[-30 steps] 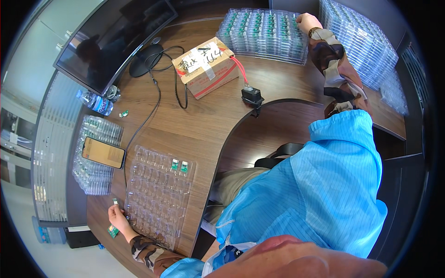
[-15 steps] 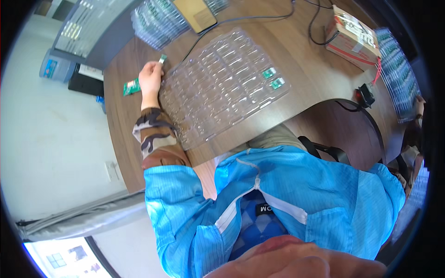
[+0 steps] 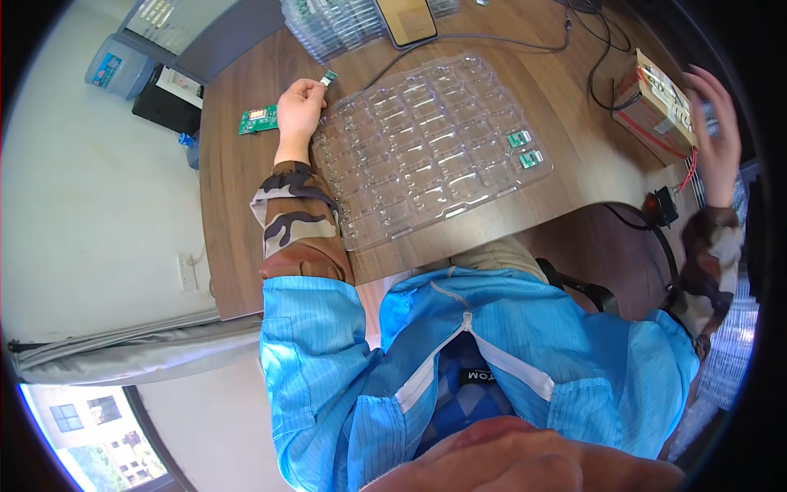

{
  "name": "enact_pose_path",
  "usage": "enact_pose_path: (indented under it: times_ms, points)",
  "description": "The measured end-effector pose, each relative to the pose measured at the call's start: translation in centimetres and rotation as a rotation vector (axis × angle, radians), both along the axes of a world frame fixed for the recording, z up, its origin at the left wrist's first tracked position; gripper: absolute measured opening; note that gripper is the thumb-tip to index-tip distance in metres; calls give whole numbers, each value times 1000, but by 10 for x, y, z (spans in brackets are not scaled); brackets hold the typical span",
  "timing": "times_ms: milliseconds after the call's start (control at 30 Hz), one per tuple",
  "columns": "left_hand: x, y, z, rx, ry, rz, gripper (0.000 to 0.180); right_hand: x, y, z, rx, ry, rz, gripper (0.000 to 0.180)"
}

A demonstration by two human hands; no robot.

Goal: Arranging small green electronic components into specific slots in a plastic tray.

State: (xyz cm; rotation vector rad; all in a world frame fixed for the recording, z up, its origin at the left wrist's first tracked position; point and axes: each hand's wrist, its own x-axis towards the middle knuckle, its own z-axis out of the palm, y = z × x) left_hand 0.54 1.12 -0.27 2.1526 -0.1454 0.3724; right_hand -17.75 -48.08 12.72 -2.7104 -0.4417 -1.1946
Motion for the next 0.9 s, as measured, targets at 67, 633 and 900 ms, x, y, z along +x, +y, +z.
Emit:
enact_pose_path:
  times_ms: [67,633,900]
  points:
    - [1,13,-6,9,-11,23,15,30,73,-15,82,61,254,17]
    - [-15,-6,11,38,66,86,16,129,163,-120,533,439,529,18]
    - [-7,3,5,-171,80,-36,12,133,161,-122,461,448,545,19]
